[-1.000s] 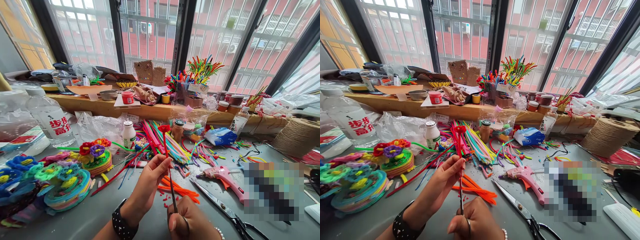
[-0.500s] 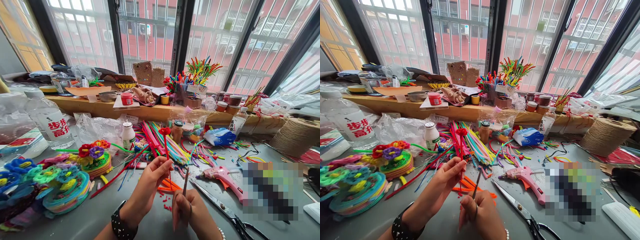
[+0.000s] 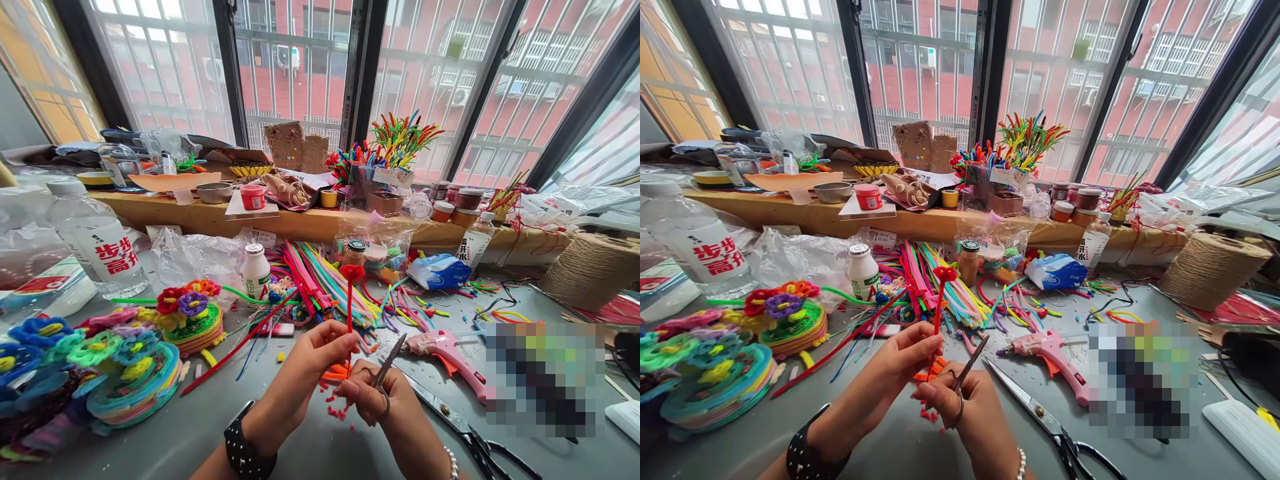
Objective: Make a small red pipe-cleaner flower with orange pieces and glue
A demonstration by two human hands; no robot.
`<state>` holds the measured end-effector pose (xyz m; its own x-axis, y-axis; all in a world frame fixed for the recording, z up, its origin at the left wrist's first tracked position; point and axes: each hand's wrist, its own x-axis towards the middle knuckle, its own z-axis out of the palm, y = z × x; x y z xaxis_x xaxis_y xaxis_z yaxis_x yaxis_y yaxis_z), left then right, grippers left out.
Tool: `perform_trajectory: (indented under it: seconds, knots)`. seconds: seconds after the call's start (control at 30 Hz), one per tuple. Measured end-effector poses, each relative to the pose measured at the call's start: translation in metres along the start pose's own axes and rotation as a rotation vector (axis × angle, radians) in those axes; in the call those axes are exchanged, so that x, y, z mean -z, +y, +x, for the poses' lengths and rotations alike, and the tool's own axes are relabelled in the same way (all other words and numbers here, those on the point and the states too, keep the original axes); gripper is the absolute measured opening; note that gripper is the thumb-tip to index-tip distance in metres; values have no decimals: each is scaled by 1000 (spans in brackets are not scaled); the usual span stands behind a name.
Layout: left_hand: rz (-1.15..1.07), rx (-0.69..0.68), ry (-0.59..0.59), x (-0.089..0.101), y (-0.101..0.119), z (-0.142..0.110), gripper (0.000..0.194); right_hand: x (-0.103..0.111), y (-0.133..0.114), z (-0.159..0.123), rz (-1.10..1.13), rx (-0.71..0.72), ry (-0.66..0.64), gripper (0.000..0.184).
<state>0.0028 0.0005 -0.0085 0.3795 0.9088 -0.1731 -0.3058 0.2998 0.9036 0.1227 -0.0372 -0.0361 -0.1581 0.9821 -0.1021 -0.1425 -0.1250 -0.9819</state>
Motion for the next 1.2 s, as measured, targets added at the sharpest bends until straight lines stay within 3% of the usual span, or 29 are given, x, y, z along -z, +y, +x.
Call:
perform_trajectory:
  seconds: [0.33, 0.5, 0.77, 0.9, 1.2]
  knots:
    - [-250, -130, 170, 13, 4, 7, 10, 0, 4, 0, -23, 17, -118, 31]
    - [-337, -148, 200, 16, 6, 8, 9, 0, 7, 1, -54, 12, -165, 36]
    - [-339, -130, 135, 14, 2, 8, 4, 1, 23, 3, -182, 185, -422, 76]
    - [-295, -103, 95, 12, 1, 6, 8, -3, 20, 0, -264, 219, -647, 79]
    - [-106, -46, 78, 5, 7, 2, 15, -2, 23, -3, -317, 163, -654, 72]
